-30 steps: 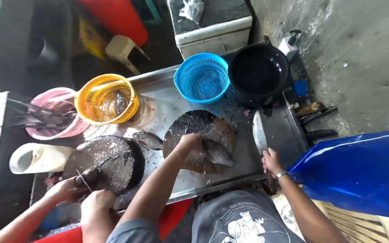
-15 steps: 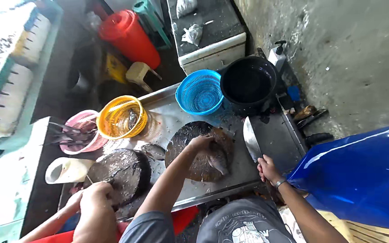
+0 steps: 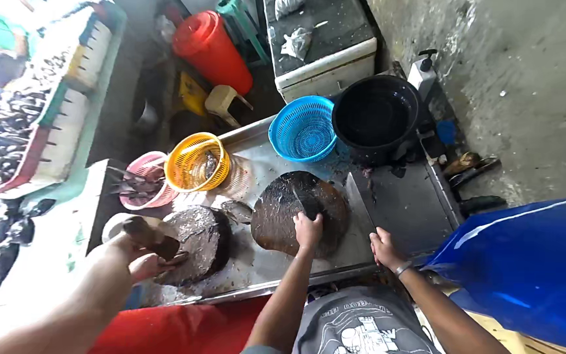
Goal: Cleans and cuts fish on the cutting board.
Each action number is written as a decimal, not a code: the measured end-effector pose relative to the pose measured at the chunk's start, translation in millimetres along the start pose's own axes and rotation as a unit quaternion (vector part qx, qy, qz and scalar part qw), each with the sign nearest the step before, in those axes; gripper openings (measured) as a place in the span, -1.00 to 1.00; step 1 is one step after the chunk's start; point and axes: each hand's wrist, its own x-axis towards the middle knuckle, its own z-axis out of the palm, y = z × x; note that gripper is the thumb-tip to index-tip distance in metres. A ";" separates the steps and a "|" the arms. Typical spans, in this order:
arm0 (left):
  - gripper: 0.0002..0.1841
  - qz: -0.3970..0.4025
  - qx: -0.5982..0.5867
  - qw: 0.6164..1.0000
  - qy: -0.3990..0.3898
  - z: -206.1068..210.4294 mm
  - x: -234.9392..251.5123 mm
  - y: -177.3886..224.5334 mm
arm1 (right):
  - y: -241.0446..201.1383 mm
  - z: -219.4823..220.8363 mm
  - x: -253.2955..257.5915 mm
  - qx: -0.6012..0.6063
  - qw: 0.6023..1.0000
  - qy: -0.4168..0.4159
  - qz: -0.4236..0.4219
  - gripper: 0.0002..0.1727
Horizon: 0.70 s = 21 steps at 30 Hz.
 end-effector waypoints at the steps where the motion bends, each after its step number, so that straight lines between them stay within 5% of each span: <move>1: -0.26 -0.009 0.000 1.000 -0.009 3.5 -0.5 2.9 | -12.1 1.6 3.0 -0.035 0.999 0.005 -0.020 -0.58; 8: -0.29 0.033 -0.001 0.993 -0.110 -7.8 6.6 2.6 | -121.0 29.9 -16.1 -0.123 0.939 0.178 -0.267 -0.56; 10: -0.26 0.043 -0.024 0.991 -0.125 -8.0 10.9 -1.0 | -106.0 58.5 -5.9 -0.164 0.943 0.174 -0.230 -0.51; 14: -0.27 0.037 -0.056 0.989 -0.133 -8.1 16.3 -16.2 | -73.8 83.3 1.8 -0.274 0.960 -0.002 0.048 -0.47; 17: -0.31 0.049 -0.052 0.989 -0.131 -12.1 19.2 -29.9 | -112.3 68.6 -16.6 -0.274 0.961 0.034 0.009 -0.47; 21: -0.31 0.047 -0.063 0.989 -0.126 -7.9 21.6 -32.7 | -128.9 82.8 -10.5 -0.259 0.930 0.195 -0.174 -0.53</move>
